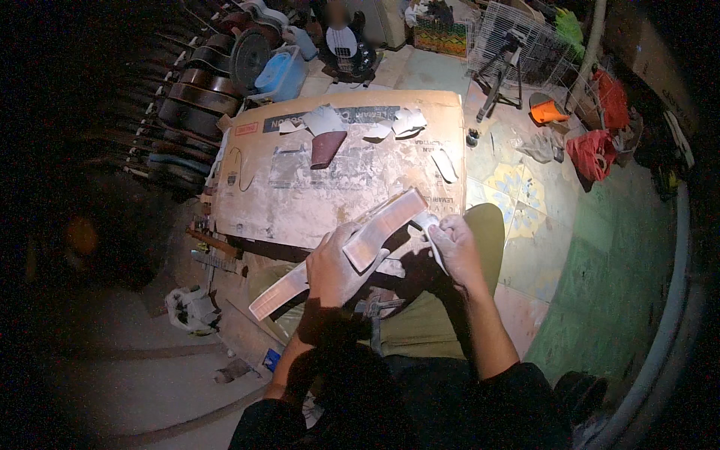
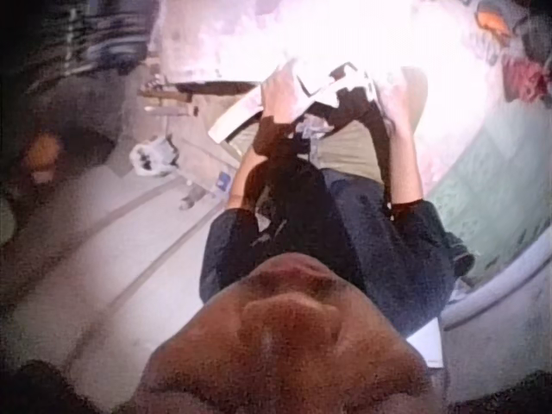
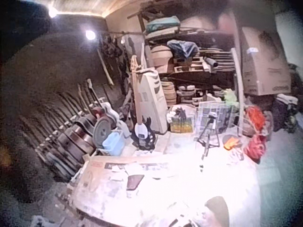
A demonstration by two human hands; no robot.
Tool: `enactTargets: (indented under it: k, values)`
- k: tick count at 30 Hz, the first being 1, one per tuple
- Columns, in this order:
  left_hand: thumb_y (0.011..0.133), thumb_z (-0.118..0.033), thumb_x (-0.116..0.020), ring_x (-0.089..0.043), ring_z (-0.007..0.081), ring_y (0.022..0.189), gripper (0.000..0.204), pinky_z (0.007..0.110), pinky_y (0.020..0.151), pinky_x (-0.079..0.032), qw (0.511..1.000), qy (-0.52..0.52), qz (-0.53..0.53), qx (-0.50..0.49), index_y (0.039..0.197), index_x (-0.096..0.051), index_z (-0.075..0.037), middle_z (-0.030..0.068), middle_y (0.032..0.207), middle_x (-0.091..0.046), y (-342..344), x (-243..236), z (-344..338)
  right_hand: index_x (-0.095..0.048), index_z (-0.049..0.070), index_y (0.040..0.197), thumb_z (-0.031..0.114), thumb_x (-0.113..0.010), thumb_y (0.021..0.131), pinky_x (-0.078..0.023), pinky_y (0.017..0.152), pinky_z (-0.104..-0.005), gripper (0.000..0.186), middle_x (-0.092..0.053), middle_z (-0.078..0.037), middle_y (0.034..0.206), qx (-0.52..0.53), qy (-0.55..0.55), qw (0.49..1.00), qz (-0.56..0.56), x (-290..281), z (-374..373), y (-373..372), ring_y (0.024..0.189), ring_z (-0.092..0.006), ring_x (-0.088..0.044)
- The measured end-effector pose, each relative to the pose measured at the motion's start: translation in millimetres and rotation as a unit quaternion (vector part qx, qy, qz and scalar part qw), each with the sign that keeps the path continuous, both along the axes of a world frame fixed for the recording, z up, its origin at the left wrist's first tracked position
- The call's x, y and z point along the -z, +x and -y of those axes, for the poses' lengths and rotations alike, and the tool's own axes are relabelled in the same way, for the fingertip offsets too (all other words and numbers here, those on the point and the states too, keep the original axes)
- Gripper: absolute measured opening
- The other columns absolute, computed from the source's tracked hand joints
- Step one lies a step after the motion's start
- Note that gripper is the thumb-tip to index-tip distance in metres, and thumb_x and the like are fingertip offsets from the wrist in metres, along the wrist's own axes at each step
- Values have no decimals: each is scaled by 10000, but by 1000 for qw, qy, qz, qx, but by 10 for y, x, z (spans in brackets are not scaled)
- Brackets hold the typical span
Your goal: The person sands the surface and edges of a wooden guitar body by hand using a piece of sandpaper.
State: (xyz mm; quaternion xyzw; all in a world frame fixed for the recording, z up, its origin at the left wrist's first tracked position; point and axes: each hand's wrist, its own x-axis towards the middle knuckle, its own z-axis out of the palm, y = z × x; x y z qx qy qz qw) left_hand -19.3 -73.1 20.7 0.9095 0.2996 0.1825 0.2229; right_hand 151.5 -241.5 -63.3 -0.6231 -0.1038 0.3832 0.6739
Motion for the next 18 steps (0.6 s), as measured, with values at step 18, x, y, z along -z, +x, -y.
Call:
enactTargets:
  k: [18]
  values:
    - [837, -250, -716, -641, 401, 985, 463, 473, 815, -516, 996, -87, -26, -22, 1248, -609, -67, 181, 1041, -661, -152, 59, 112, -679, -15, 1164, 132, -666, 906, -486, 943, -365, 298, -651, -186, 1166, -139, 29, 920, 366, -679, -327, -557, 1083, -313, -633]
